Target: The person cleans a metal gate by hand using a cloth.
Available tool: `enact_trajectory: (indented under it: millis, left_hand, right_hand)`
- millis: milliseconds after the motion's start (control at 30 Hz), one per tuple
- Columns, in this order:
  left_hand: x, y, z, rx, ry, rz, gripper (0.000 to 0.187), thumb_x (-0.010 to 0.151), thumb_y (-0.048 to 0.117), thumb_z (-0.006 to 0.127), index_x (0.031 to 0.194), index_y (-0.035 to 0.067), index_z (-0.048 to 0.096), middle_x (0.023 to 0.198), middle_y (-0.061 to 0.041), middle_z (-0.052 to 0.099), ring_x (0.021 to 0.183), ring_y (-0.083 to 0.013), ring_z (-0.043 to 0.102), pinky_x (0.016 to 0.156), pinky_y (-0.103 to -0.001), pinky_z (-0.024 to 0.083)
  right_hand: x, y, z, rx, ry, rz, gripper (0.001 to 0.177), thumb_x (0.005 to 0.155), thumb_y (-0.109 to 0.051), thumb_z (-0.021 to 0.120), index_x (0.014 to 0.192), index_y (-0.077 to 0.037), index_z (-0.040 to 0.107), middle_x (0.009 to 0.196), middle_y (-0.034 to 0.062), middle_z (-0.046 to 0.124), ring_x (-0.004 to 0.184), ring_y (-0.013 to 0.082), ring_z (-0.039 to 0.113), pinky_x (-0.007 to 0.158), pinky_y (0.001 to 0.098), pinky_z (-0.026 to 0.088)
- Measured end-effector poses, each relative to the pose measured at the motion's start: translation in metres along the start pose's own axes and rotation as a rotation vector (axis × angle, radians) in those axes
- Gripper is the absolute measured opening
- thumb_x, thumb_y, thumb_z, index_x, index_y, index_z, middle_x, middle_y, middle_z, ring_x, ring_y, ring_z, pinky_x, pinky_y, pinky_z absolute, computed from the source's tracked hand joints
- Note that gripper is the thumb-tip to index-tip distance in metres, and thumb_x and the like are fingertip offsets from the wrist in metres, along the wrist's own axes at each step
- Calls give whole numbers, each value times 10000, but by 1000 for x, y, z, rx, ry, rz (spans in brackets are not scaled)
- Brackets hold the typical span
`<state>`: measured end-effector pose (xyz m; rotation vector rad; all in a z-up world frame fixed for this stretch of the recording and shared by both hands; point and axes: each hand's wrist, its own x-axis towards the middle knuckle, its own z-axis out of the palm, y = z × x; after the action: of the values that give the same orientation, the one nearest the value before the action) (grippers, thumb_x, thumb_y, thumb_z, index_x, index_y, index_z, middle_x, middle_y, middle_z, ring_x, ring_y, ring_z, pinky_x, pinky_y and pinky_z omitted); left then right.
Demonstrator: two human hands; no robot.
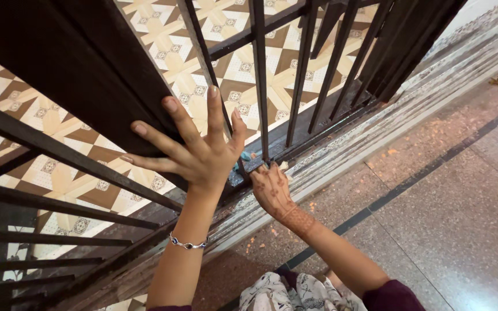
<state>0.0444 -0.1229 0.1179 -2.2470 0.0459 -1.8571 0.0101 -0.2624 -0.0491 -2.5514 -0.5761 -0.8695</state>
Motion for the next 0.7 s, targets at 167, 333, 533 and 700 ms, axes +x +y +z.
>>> enact_trajectory:
  millis: [167,333,533,700]
  left_hand:
    - [-2,-3,-6,-90,-24,12,659,1066,451,529,1676,279,347,1754,-42,190,1559,-546,-13,1131,-804,-163]
    - [-2,-4,-8,-128,-70,8,726,1002,402,534,1693,273,351,1747,15,262,1566,-533,-63,1129,-794,-194]
    - [-3,1,-3,-81,-73,20,789,997,388,560,1715,250,262,1750,23,297,1572,-521,-81,1130,-795,-191]
    - [-5,2,-1,-51,-90,17,786,1009,391,539,1688,238,175,1757,24,282,1571,-532,-96,1134,-803,-187]
  right_hand:
    - [-7,7,-6,18,-96,42,247,822,-65,572,1029,-104,700,1037,84,684,906,394,627,684,462,551]
    - [-14,51,4,12,-91,162,186,934,-92,553,986,-126,728,959,83,675,864,343,641,666,460,561]
    - [2,140,15,-177,-326,431,232,995,-188,555,859,-82,711,929,122,689,825,289,657,646,428,578]
    - [2,156,2,-76,97,417,193,920,-143,592,1011,-101,758,908,168,682,748,389,631,616,534,506]
